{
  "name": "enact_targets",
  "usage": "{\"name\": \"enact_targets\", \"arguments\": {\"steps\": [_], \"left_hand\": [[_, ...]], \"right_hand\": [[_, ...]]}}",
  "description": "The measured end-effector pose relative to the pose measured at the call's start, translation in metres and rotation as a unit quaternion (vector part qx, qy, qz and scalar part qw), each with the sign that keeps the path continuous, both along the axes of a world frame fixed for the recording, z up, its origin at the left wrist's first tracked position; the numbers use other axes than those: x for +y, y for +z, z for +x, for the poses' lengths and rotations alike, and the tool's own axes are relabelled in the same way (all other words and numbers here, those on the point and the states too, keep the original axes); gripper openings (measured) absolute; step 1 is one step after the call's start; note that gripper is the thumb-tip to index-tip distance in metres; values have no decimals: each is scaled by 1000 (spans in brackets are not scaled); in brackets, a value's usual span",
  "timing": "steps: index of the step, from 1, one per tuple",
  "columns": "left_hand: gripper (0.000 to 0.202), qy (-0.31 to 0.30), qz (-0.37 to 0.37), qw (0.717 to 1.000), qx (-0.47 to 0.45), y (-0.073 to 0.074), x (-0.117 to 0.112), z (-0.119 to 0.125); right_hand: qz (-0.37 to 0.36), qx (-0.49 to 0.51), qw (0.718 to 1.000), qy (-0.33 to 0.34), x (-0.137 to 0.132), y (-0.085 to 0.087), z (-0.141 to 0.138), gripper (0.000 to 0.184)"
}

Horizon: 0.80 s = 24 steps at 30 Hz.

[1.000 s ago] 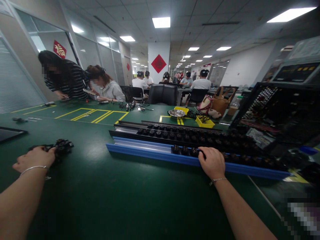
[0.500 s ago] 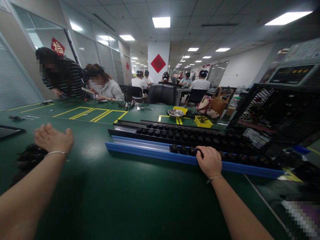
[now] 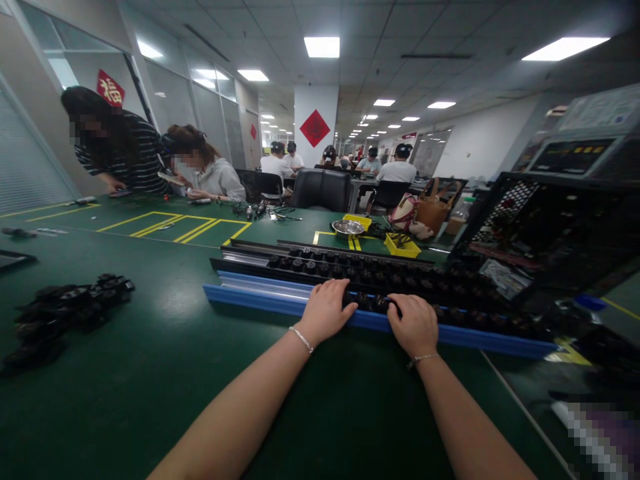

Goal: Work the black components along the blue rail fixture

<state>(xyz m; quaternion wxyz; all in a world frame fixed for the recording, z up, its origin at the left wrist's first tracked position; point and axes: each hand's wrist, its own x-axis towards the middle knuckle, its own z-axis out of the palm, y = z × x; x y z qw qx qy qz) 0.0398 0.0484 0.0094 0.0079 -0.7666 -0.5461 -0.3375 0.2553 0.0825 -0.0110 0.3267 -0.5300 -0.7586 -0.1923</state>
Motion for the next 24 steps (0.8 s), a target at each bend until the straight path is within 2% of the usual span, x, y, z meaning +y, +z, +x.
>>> {"name": "enact_targets", "arguments": {"steps": [5, 10, 24], "left_hand": [[29, 18, -16, 999, 39, -6, -1, 4], [27, 46, -8, 998, 50, -6, -2, 3], [27, 64, -20, 995, 72, -6, -1, 9]], "right_hand": [[-1, -1, 1000, 0, 1, 0, 0, 24], [0, 2, 1000, 1, 0, 1, -1, 24], [-6, 10, 1000, 4, 1, 0, 0, 24]]}}
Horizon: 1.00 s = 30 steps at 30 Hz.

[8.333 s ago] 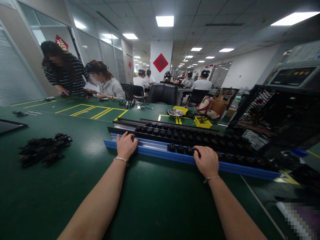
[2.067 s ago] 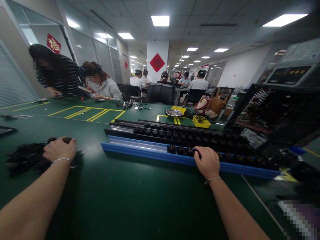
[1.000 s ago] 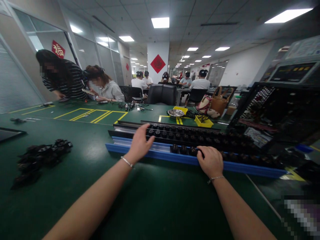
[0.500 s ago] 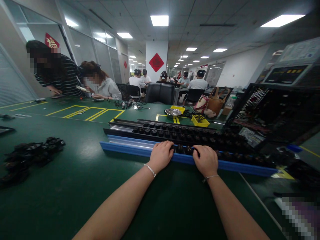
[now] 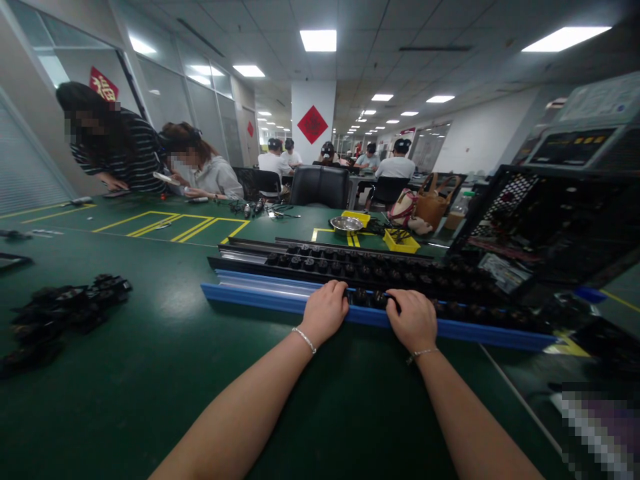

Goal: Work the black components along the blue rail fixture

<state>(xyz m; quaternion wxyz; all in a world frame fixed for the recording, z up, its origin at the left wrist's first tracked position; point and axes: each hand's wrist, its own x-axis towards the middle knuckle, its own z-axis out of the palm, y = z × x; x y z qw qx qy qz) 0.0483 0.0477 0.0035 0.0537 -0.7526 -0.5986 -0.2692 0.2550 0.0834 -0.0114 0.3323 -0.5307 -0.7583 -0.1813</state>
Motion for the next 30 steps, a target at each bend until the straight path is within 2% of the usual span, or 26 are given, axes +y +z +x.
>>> {"name": "enact_targets", "arguments": {"steps": [13, 23, 30], "left_hand": [[26, 34, -15, 999, 11, -3, 5, 5], [24, 68, -36, 997, 18, 0, 2, -17], [25, 73, -24, 997, 30, -1, 0, -19]], "right_hand": [[1, 2, 1000, 1, -1, 1, 0, 24], [-8, 1, 1000, -2, -2, 2, -1, 25], [-1, -1, 1000, 5, -1, 1, 0, 25]]}}
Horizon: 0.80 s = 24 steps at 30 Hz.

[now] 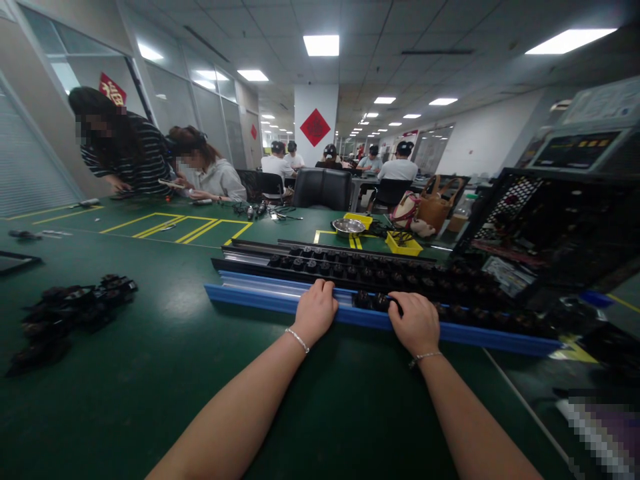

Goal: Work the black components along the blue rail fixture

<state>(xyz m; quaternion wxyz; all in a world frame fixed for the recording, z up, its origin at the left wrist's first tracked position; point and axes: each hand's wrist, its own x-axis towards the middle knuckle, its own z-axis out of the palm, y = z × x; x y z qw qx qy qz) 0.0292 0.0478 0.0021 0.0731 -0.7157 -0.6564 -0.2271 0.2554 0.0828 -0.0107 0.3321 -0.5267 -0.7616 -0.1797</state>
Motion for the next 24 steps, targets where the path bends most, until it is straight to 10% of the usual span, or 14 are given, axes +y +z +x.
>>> {"name": "enact_targets", "arguments": {"steps": [24], "left_hand": [[28, 32, 35, 999, -10, -3, 0, -12]], "right_hand": [[1, 3, 1000, 5, 0, 1, 0, 25]]}}
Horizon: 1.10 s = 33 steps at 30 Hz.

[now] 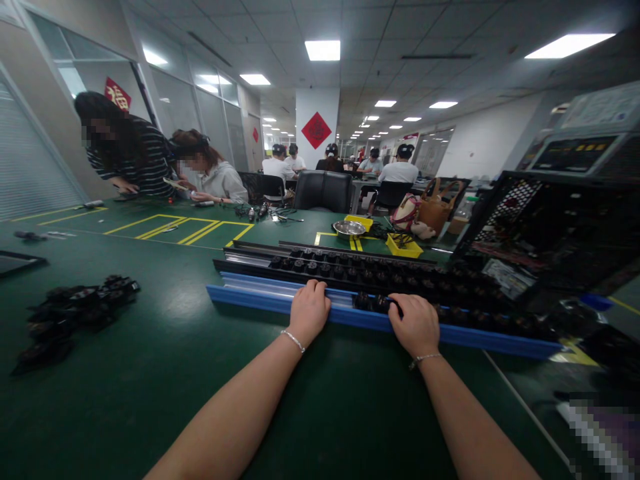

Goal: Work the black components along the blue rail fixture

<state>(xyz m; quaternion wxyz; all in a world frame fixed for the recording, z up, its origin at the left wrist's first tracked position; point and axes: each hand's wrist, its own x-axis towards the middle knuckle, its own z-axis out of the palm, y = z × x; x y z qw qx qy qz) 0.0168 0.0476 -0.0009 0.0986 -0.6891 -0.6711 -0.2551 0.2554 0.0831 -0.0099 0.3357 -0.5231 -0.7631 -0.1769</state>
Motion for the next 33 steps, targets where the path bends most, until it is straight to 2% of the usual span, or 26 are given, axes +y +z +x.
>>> {"name": "enact_targets", "arguments": {"steps": [15, 23, 33], "left_hand": [[25, 39, 33, 999, 12, -2, -4, -6], [23, 86, 44, 995, 1, 0, -4, -11], [28, 91, 72, 993, -8, -1, -4, -13]], "right_hand": [[3, -9, 1000, -3, 1, -1, 1, 25], [11, -2, 1000, 0, 0, -1, 0, 25], [0, 2, 1000, 1, 0, -1, 0, 25]]}}
